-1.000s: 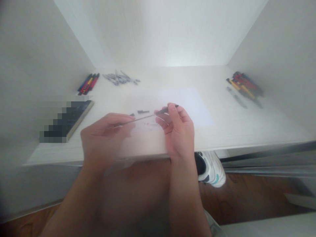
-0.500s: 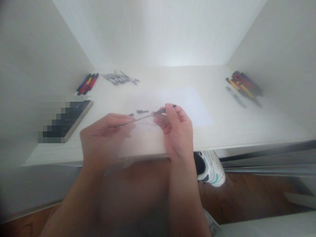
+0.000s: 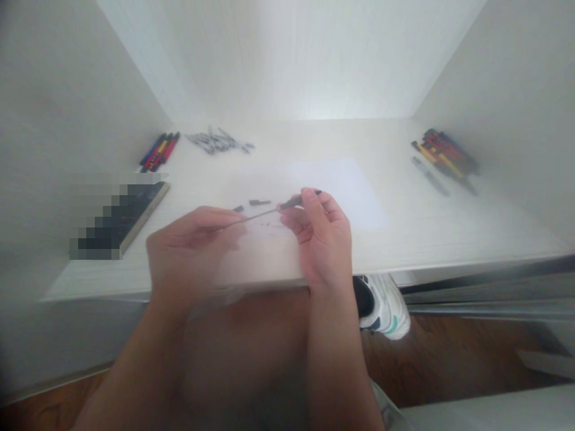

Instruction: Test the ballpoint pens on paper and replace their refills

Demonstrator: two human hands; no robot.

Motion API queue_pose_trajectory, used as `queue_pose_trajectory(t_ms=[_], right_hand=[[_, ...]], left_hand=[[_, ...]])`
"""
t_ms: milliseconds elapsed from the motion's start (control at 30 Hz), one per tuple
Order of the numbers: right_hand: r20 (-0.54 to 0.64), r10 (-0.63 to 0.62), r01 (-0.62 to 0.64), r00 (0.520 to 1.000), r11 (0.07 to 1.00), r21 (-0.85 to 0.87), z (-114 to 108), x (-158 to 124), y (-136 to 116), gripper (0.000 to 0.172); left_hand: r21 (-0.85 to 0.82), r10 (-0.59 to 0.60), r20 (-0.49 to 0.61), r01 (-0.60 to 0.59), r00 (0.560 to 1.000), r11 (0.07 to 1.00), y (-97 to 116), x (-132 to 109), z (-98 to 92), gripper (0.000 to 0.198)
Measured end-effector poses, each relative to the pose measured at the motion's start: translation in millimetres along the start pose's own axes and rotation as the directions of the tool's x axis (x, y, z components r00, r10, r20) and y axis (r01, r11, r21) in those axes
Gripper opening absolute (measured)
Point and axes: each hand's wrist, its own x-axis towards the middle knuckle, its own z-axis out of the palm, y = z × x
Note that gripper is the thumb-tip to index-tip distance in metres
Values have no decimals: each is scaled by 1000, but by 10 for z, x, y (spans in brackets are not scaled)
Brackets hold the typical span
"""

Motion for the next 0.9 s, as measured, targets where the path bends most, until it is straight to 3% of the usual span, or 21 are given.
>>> queue_pose_trajectory(t_ms=[633,900], right_hand=[[0,-3,3,1000,998,-60,14,-16,-6,30],[0,0,0,1000,999,-38,30,-25,-18,31]], left_hand=[[49,-52,-13,53,999,997,-12,-4,-8,3],[89,-58,57,52,997,995,-22,0,-8,3]])
